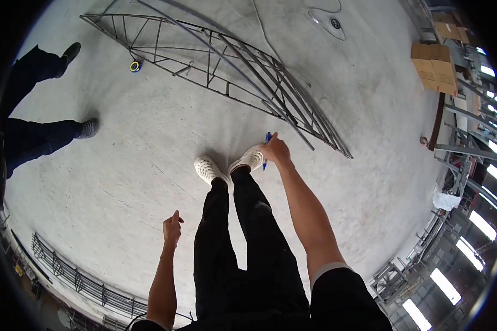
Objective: Marking and applying adhesive to components of a large metal frame structure on a factory floor.
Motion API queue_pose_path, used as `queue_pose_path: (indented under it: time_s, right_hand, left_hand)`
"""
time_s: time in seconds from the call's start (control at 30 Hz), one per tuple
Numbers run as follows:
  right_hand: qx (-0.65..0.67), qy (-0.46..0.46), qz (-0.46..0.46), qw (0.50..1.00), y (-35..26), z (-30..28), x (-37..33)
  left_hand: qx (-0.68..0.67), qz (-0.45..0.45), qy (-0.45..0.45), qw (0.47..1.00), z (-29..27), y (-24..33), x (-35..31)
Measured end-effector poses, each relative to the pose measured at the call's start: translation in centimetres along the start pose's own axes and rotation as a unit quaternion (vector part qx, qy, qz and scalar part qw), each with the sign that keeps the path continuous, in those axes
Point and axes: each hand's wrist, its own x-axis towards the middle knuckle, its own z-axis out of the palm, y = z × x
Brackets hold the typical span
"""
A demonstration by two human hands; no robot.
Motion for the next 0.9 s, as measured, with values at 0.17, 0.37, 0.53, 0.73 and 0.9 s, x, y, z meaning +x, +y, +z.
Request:
queue_pose_path:
  time_s: [0.17, 0.37, 0.53, 0.73, 0.9]
  right_hand:
    - [0.221, 0.008, -0.007, 0.975, 0.4, -1.5, 0.1]
    - [0.234, -0.090, -0.086, 0.964, -0.4, 3.5, -8.1]
    - [0.331, -0.242, -0.095, 0.907, -2.5, 6.7, -14.7]
    - [0.412, -0.262, -0.173, 0.855, -5.2, 4.9, -16.2]
    - [0.619, -0.110, -0.082, 0.773, -4.7, -1.9, -13.8]
  left_hand:
    - [-0.112, -0.007, -0.162, 0.980, 2.0, -1.8, 0.4]
    - [-0.111, 0.032, -0.292, 0.949, 6.3, -2.4, -0.9]
    - [-0.145, 0.012, -0.219, 0.965, 5.7, 0.6, -2.4]
    - [-0.062, 0.113, -0.193, 0.973, 2.4, 0.6, 0.8]
    - [-0.086, 0.143, -0.201, 0.965, 3.4, 9.6, 0.1]
